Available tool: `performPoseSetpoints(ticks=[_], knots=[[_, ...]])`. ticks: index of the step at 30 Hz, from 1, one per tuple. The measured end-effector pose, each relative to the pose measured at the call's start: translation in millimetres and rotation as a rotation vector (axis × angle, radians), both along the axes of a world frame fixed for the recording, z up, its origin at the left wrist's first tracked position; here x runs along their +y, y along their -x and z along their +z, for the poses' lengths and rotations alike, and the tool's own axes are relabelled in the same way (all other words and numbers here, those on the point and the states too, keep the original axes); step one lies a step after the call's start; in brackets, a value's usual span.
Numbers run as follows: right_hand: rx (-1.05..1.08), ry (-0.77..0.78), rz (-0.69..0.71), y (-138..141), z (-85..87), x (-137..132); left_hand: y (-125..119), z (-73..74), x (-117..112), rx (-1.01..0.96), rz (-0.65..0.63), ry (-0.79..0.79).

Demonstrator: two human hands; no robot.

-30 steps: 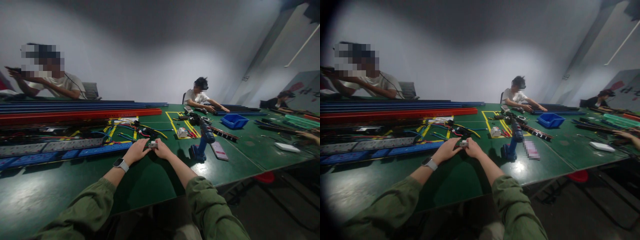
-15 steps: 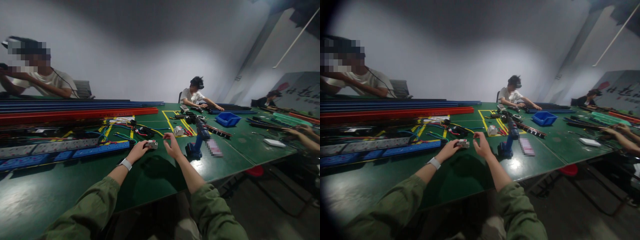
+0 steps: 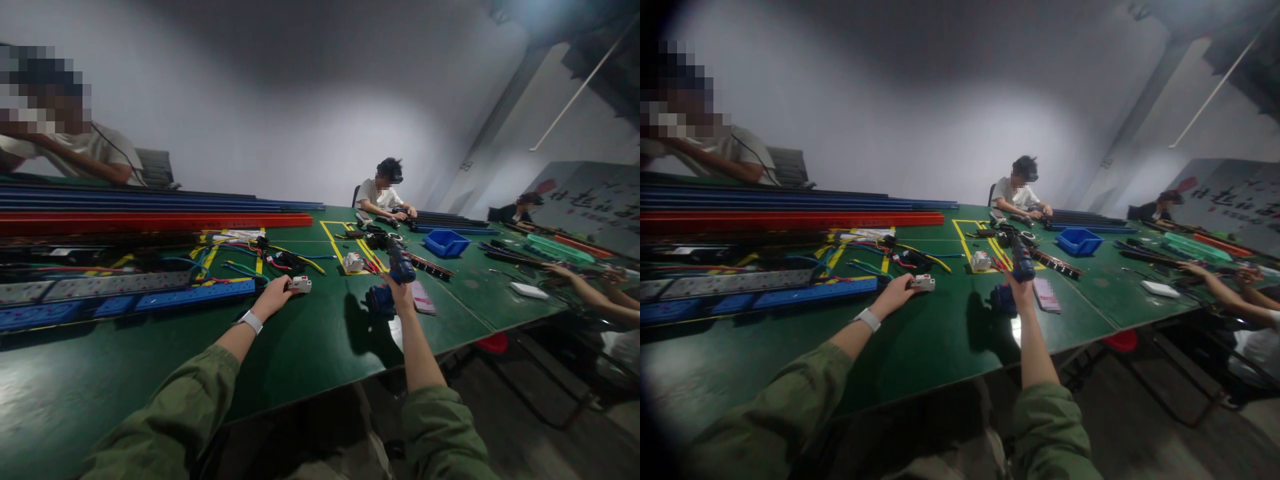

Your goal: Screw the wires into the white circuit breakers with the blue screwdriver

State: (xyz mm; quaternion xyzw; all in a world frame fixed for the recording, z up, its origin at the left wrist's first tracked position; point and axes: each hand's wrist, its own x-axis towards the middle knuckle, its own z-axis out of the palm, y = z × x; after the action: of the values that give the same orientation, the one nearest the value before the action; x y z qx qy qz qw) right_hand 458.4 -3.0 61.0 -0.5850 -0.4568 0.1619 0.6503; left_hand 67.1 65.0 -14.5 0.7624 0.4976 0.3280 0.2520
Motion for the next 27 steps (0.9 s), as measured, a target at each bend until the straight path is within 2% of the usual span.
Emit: performPoseSetpoints(ticks=[4, 8, 10, 13, 20, 27], knots=[[0.115, 0.032, 0.070, 3, 11.6, 11, 1, 1.5, 0, -0.023, -0.015, 0.009], [0.097, 0.101, 0.137, -2, 9.2, 9, 3, 4.4, -1, -0.056, -0.021, 0.018], [0.074, 0.116, 0.163, 5, 6.2, 4, 5, 5.1, 1, -0.055, -0.033, 0.017], [0.102, 0.138, 0.190, 34, 2.5, -9, 8, 3.5, 8, -0.039, -0.054, 0.006], [0.259, 0.210, 0.492, 129, 7.8, -54, 15, -10.2, 32, -0.065, -0.002, -0.073], [0.198, 0.390, 0.707, 179, 22.1, -84, 20, -17.9, 44, -0.137, 0.013, -0.152]])
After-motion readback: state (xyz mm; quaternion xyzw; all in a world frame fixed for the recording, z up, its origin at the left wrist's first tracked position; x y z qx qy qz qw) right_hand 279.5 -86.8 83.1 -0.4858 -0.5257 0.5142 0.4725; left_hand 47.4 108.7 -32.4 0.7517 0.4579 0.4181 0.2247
